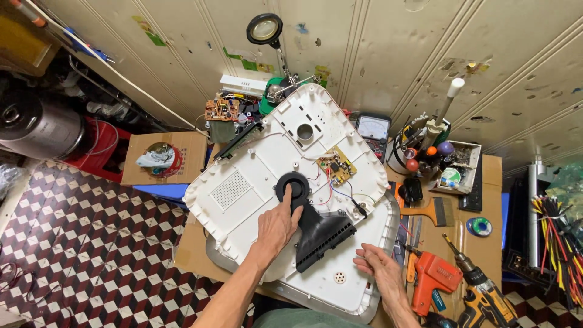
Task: The person uses a power drill to remove screws from the bottom of a white appliance. They then lift off the casing to reveal the internal components, including a fan and circuit board, and proceed to detach a side panel.
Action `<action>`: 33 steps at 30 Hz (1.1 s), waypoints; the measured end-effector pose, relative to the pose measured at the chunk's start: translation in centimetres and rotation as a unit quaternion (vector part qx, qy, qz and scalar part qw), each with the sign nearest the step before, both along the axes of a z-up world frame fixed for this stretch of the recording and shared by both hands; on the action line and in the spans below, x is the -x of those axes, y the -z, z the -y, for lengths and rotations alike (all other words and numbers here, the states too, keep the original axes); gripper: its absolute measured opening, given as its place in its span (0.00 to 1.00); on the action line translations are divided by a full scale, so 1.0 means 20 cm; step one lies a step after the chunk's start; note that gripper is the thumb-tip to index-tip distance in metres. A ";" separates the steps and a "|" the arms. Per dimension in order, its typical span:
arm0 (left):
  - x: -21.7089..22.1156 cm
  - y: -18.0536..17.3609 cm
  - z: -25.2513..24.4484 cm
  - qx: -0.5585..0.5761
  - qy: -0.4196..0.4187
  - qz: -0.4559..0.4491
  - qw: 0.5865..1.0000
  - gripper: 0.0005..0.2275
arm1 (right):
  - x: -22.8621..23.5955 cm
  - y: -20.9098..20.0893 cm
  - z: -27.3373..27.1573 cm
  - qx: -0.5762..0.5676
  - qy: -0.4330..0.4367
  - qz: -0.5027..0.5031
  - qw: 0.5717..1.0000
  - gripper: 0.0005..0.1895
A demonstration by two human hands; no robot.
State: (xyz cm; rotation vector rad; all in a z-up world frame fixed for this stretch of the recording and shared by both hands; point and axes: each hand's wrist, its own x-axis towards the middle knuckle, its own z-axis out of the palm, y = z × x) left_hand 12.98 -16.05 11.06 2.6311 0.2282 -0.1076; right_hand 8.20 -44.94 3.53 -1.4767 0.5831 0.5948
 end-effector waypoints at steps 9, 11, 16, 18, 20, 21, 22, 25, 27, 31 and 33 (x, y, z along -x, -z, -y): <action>-0.08 -0.16 0.07 0.035 -0.068 0.077 0.994 0.15 | -0.02 0.07 0.05 -0.047 0.021 -0.029 0.998 0.24; -0.10 -0.18 0.12 0.057 -0.066 0.089 0.992 0.15 | -0.03 0.05 0.06 -0.042 0.015 -0.038 0.998 0.24; -0.08 -0.17 0.21 0.120 -0.076 0.099 0.985 0.14 | -0.04 0.09 0.13 -0.041 0.007 -0.028 0.999 0.24; -0.04 -0.17 0.21 0.163 -0.125 0.064 0.976 0.15 | -0.05 0.11 0.16 -0.043 0.012 -0.015 0.999 0.24; 0.02 -0.16 0.16 0.184 -0.164 0.034 0.969 0.14 | -0.07 0.15 0.20 -0.047 0.021 -0.014 0.999 0.24; 0.05 -0.16 0.14 0.203 -0.202 0.003 0.958 0.15 | -0.08 0.17 0.21 -0.052 0.030 -0.014 0.998 0.23; 0.08 -0.14 0.08 0.203 -0.198 -0.002 0.959 0.15 | -0.10 0.20 0.22 -0.050 0.035 -0.018 0.998 0.23; 0.24 -0.02 -0.04 0.171 -0.266 -0.130 0.940 0.19 | -0.05 0.23 0.33 -0.068 0.102 0.013 0.992 0.21; 0.34 0.08 -0.10 0.191 -0.229 0.077 0.951 0.18 | -0.07 0.14 0.44 -0.082 0.176 0.082 0.977 0.19; 0.35 -0.02 0.08 0.261 -0.221 0.063 0.938 0.19 | 0.06 0.26 0.73 -0.032 0.238 0.123 0.963 0.20; 0.34 -0.06 0.15 0.316 -0.251 0.016 0.915 0.18 | 0.15 0.31 0.82 0.052 0.246 0.081 0.965 0.19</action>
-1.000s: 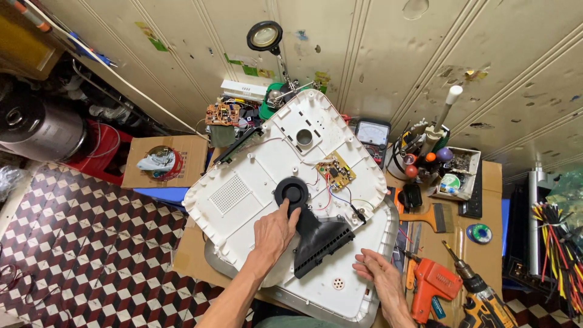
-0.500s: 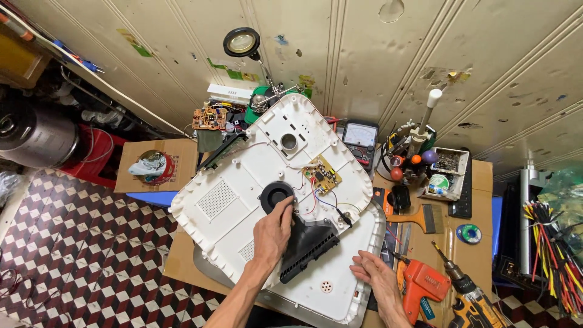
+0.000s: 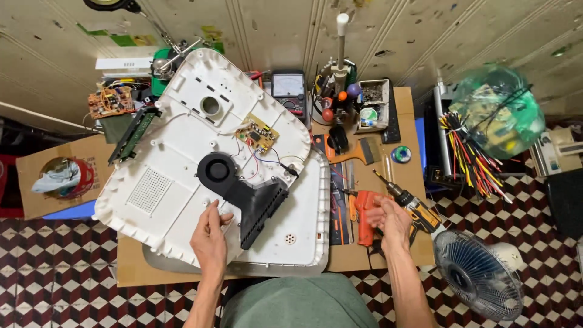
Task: The person uses a power drill to remove screws from the bottom of a white appliance. They then lift off the casing to reveal the internal components, including a fan and circuit board, and proceed to detach a side panel.
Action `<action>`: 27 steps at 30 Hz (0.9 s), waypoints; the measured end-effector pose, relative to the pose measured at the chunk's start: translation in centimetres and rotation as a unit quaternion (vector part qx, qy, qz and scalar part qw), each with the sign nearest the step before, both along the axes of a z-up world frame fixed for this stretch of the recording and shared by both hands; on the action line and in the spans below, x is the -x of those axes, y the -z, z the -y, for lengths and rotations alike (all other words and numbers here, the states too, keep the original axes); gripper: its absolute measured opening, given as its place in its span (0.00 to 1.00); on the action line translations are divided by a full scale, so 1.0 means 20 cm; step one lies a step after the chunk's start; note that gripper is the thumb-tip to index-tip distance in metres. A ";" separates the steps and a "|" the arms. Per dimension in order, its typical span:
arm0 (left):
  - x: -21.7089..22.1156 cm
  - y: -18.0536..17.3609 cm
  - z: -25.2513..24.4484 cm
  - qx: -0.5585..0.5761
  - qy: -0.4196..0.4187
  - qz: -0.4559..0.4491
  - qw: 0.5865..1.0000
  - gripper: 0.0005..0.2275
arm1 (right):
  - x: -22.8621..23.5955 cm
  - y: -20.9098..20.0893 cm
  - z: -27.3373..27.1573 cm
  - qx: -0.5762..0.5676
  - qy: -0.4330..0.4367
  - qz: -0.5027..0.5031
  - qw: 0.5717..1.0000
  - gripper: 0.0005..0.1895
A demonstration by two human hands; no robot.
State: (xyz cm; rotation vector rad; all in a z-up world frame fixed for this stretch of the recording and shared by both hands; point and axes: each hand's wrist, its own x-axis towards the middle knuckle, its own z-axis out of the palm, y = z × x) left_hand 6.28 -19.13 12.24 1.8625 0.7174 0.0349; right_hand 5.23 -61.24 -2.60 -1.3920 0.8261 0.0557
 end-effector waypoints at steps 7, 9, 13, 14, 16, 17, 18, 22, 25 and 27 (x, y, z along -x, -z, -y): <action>0.01 0.02 0.18 -0.020 0.090 0.034 0.995 0.18 | 0.09 -0.27 -0.19 -0.023 0.020 0.073 0.997 0.27; 0.03 0.07 0.18 -0.035 0.122 0.051 0.991 0.20 | 0.13 -0.23 -0.23 0.023 -0.008 0.012 1.000 0.25; 0.08 0.15 0.15 -0.065 0.140 0.068 0.986 0.19 | 0.11 -0.33 -0.33 0.042 -0.048 0.025 0.998 0.26; 0.09 0.15 0.15 -0.063 0.137 0.060 0.987 0.19 | 0.10 -0.34 -0.34 -0.016 -0.062 0.037 0.997 0.27; 0.10 0.13 0.14 -0.061 0.128 0.054 0.988 0.19 | 0.07 -0.36 -0.37 -0.075 -0.080 0.050 0.993 0.29; 0.11 0.12 0.14 -0.053 0.123 0.041 0.990 0.19 | 0.05 -0.37 -0.39 -0.080 -0.069 0.050 0.993 0.25; 0.11 0.11 0.14 -0.046 0.118 0.027 0.992 0.19 | 0.03 -0.38 -0.41 -0.084 -0.058 0.049 0.994 0.22; 0.15 0.14 0.10 -0.059 0.108 0.011 0.992 0.19 | -0.08 -0.23 -0.33 -0.079 -0.049 0.023 0.995 0.24; 0.21 0.16 0.02 -0.071 0.096 0.036 0.992 0.19 | -0.18 -0.15 -0.30 -0.061 -0.067 0.058 0.994 0.23; 0.23 0.16 -0.04 -0.054 0.058 0.054 0.995 0.20 | -0.25 -0.12 -0.26 -0.039 -0.084 0.089 0.992 0.19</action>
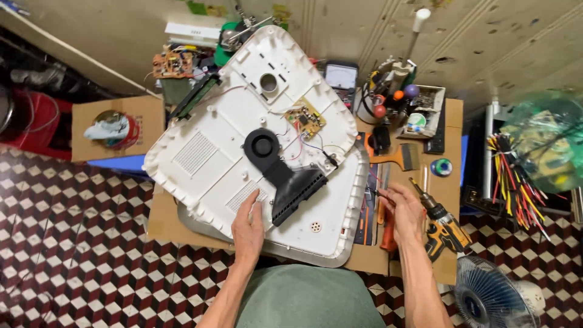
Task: The person uses a power drill to remove screws from the bottom of a white appliance. They then lift off the casing to reveal the internal components, including a fan and circuit board, and proceed to detach a side panel.
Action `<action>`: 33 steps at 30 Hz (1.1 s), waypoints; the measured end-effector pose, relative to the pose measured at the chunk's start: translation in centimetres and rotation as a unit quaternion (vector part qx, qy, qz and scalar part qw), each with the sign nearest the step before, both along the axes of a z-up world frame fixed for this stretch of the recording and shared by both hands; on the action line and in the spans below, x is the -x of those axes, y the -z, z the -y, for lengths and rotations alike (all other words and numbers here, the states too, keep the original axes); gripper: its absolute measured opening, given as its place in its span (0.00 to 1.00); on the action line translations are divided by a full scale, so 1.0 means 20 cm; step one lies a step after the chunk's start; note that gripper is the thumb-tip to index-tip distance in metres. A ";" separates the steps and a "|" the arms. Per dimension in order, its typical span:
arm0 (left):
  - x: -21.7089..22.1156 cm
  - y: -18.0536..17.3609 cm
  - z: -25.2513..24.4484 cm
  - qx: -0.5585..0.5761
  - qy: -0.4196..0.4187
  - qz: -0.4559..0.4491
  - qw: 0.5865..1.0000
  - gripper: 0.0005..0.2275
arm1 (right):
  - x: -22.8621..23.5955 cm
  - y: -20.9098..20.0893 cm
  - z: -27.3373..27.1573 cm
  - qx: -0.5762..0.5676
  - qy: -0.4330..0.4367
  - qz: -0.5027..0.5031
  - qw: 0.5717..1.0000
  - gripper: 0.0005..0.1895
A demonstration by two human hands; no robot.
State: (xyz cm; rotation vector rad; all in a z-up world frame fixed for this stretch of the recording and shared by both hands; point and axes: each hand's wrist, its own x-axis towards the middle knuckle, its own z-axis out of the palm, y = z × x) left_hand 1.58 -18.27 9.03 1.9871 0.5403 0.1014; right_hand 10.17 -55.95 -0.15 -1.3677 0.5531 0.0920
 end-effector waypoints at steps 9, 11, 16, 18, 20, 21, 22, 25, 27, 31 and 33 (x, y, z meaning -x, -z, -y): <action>0.17 0.09 -0.33 0.116 -0.255 -0.024 0.960 0.21 | -0.15 -0.06 -0.15 -0.031 -0.062 -0.047 0.997 0.18; 0.23 0.16 -0.39 0.113 -0.282 -0.029 0.952 0.21 | -0.15 -0.02 -0.17 -0.039 -0.078 -0.049 0.995 0.17; 0.30 0.26 -0.42 0.113 -0.301 -0.057 0.945 0.21 | -0.13 -0.01 -0.22 -0.033 -0.077 -0.076 0.994 0.16; 0.28 0.26 -0.40 0.119 -0.315 -0.081 0.938 0.22 | -0.13 0.02 -0.21 -0.042 -0.099 -0.083 0.991 0.16; 0.24 0.28 -0.36 0.124 -0.305 -0.090 0.940 0.22 | -0.11 -0.06 -0.22 -0.033 -0.086 -0.087 0.992 0.16; 0.23 0.28 -0.35 0.124 -0.309 -0.098 0.938 0.22 | -0.11 -0.09 -0.24 -0.030 -0.087 -0.093 0.991 0.17; 0.21 0.28 -0.34 0.126 -0.300 -0.098 0.941 0.22 | -0.10 -0.08 -0.22 -0.029 -0.078 -0.092 0.992 0.17; 0.14 0.26 -0.32 0.117 -0.266 -0.074 0.954 0.22 | -0.11 -0.05 -0.21 -0.055 -0.074 -0.094 0.991 0.17; 0.08 0.21 -0.31 0.111 -0.241 -0.053 0.963 0.22 | -0.11 -0.05 -0.21 -0.057 -0.088 -0.094 0.990 0.17; -0.08 0.13 -0.30 0.100 -0.227 -0.047 0.968 0.22 | -0.09 -0.02 -0.20 -0.068 -0.092 -0.071 0.991 0.18; -0.15 0.15 -0.39 0.067 -0.220 -0.013 0.973 0.22 | -0.11 -0.01 -0.27 -0.071 -0.102 -0.081 0.989 0.20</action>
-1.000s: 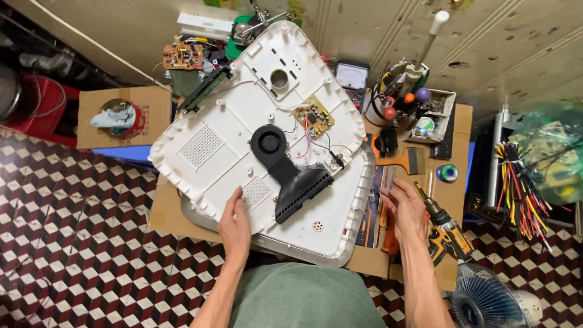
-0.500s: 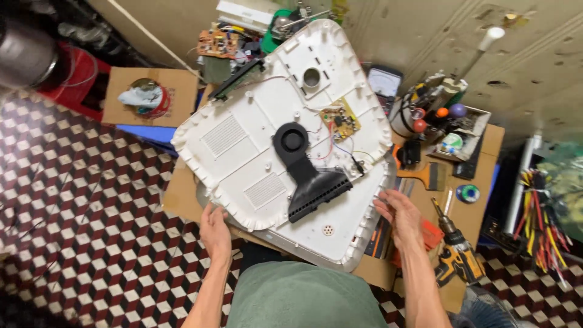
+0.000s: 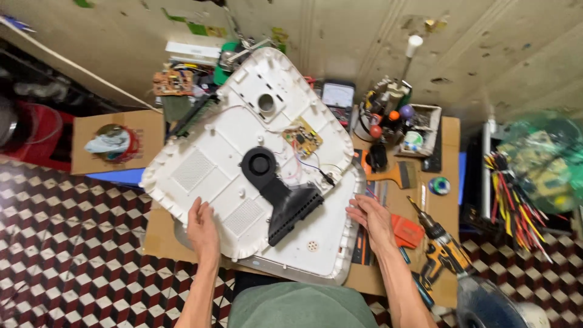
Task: The person uses a power drill to remove screws from the bottom of a white appliance. They then lift off the casing to reveal the internal components, including a fan and circuit board, and proceed to detach a side panel.
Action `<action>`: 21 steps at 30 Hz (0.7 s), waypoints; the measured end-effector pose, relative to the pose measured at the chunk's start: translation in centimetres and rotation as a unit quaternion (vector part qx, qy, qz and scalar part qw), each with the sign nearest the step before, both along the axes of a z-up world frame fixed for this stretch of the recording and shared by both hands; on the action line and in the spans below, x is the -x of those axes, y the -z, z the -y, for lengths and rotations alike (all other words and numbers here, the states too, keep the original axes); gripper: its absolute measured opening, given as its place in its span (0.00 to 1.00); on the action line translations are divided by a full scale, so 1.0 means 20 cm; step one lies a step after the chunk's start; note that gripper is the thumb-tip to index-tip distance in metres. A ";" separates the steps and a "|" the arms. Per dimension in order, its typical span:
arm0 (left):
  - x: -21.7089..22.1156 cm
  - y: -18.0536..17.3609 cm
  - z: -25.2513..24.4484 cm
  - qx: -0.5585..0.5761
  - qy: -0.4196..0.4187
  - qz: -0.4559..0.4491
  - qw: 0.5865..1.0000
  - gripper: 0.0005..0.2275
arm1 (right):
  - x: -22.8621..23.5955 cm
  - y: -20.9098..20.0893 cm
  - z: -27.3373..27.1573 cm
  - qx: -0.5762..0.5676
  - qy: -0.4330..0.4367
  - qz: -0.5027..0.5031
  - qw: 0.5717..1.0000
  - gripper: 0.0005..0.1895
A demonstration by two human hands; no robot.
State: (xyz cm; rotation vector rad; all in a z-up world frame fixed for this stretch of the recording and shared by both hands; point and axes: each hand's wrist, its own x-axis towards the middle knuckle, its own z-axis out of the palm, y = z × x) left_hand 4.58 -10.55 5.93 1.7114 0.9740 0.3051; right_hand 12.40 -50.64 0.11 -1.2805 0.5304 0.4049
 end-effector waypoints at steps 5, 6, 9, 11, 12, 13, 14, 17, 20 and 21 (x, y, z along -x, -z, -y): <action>-0.21 -0.19 -0.19 -0.108 0.005 0.047 0.993 0.20 | 0.05 0.01 -0.23 -0.083 0.013 -0.075 0.994 0.30; -0.27 -0.22 -0.24 -0.150 0.017 0.055 0.987 0.20 | 0.06 0.00 -0.27 -0.109 0.033 -0.110 0.987 0.32; -0.44 -0.28 -0.40 -0.244 0.054 0.044 0.967 0.20 | 0.14 0.17 -0.38 -0.167 0.065 -0.115 0.977 0.31; -0.57 -0.21 -0.56 -0.241 0.083 0.033 0.966 0.22 | 0.18 0.38 -0.42 -0.225 0.072 -0.101 0.966 0.29; -0.64 -0.17 -0.64 -0.237 0.113 0.022 0.965 0.24 | 0.20 0.49 -0.43 -0.281 0.081 -0.087 0.952 0.28; -0.69 -0.20 -0.67 -0.236 0.116 0.024 0.965 0.24 | 0.20 0.45 -0.48 -0.280 0.085 -0.084 0.953 0.28; -0.73 -0.23 -0.70 -0.186 0.159 -0.005 0.970 0.28 | 0.20 0.41 -0.52 -0.266 0.086 -0.094 0.955 0.30; -0.85 -0.28 -0.80 -0.094 0.238 -0.083 0.963 0.36 | 0.17 0.08 -0.72 -0.231 0.128 -0.124 0.957 0.29; -0.97 -0.13 -0.92 -0.034 0.292 -0.160 0.942 0.42 | 0.16 0.05 -0.79 -0.200 0.203 -0.120 0.951 0.27; -1.00 -0.05 -0.96 -0.019 0.306 -0.189 0.933 0.45 | 0.18 0.11 -0.80 -0.194 0.233 -0.098 0.948 0.26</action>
